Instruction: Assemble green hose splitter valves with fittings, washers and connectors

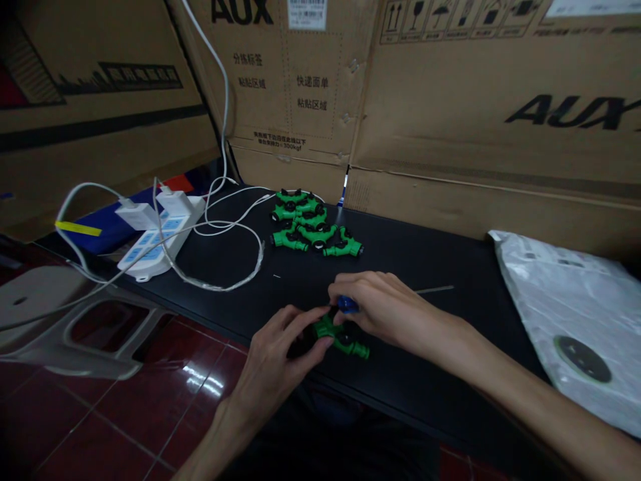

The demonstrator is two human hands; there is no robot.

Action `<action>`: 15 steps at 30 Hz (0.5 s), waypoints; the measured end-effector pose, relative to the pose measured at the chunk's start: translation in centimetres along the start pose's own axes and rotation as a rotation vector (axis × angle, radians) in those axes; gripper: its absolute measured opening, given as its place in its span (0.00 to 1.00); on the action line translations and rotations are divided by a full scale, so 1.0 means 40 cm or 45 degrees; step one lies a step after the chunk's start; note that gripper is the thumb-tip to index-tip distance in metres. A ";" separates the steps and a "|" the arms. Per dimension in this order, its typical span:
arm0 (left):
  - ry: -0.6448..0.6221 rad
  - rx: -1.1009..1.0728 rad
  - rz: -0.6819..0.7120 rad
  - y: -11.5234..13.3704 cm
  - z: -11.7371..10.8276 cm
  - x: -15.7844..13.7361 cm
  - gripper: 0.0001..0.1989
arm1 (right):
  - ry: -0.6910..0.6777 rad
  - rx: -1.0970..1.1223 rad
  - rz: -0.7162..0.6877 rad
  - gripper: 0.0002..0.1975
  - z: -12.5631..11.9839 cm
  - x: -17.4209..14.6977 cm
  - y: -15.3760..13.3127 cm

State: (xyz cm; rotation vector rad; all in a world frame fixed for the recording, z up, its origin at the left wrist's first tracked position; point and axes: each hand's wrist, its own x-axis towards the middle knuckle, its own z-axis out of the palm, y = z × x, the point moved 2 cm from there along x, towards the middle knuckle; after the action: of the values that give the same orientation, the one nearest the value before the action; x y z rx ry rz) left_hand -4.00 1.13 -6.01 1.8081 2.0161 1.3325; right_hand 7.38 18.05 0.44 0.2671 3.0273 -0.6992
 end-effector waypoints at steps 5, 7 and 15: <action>0.065 -0.032 -0.099 -0.006 0.009 0.001 0.23 | 0.081 0.193 0.068 0.09 -0.031 -0.002 0.004; 0.078 -0.060 -0.125 -0.003 0.008 0.006 0.24 | 0.145 0.390 0.097 0.11 -0.054 -0.008 0.006; 0.222 -0.281 -0.154 0.017 -0.015 0.062 0.18 | 0.149 0.718 0.173 0.09 -0.119 -0.019 -0.008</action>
State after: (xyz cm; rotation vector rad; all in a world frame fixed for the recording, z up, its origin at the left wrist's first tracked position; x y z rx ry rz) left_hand -4.55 2.88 -4.10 1.4991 1.9327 1.6509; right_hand 8.13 19.74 4.89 0.5304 2.8025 -1.5564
